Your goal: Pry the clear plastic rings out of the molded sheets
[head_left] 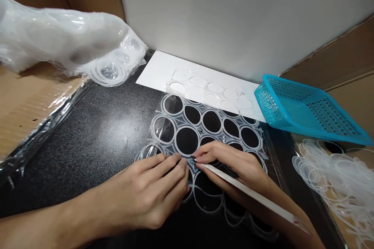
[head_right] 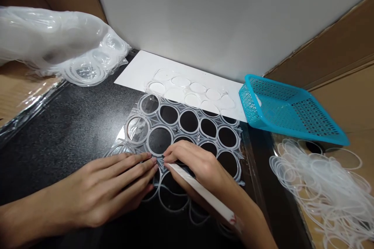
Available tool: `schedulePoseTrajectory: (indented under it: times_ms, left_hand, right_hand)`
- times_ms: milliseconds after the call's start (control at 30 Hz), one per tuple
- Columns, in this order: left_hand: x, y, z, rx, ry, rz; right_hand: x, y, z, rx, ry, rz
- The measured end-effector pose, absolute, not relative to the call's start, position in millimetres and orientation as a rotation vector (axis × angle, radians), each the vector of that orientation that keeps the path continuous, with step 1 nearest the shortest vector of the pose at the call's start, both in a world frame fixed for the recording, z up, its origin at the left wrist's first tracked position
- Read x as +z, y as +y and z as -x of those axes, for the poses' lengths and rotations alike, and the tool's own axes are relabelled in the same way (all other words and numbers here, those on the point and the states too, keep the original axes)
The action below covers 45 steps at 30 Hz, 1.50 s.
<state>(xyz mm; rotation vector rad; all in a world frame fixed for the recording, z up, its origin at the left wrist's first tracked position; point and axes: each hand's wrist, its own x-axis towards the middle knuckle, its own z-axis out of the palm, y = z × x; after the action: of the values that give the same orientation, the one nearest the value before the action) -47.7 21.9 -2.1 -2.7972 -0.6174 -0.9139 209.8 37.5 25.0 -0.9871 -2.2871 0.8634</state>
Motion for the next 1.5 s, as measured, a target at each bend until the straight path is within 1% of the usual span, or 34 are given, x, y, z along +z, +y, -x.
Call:
schedulePoseTrajectory:
  times_ms: [167, 333, 533, 633, 733, 867, 1100, 1167, 1233, 1400, 1500]
  left_hand:
    - [-1, 23, 48, -0.898, -0.617, 2.795]
    - [-1, 23, 46, -0.887, -0.659, 2.778]
    - [-3, 23, 43, -0.898, -0.691, 2.797]
    - [-5, 22, 43, -0.905, -0.681, 2.819]
    - [-7, 22, 44, -0.845, -0.709, 2.885]
    - [-5, 23, 44, -0.859, -0.773, 2.927]
    - [-4, 25, 41, -0.935, -0.768, 2.956]
    - [-4, 25, 41, -0.934, -0.752, 2.967]
    - [-3, 25, 42, -0.929, -0.741, 2.962]
    - [-2, 23, 44, -0.902, -0.680, 2.872]
    - [-3, 22, 45, -0.925, -0.638, 2.801]
  right_hand:
    - [25, 39, -211, 0.825, -2.350, 1.010]
    - [35, 41, -205, 0.717, -2.438, 1.023]
    - [38, 43, -203, 0.736, -2.439, 1.019]
    - [28, 41, -204, 0.617, -2.440, 0.971]
    - [19, 37, -203, 0.408, -2.461, 0.959]
    - [21, 33, -197, 0.178, -2.593, 1.013]
    - [27, 38, -189, 0.037, -2.627, 0.977]
    - [24, 37, -191, 0.079, -2.607, 0.969]
    - [24, 36, -194, 0.202, -2.534, 0.955]
    - [38, 35, -198, 0.746, -2.282, 1.128]
    - [46, 39, -193, 0.940, -2.168, 1.247]
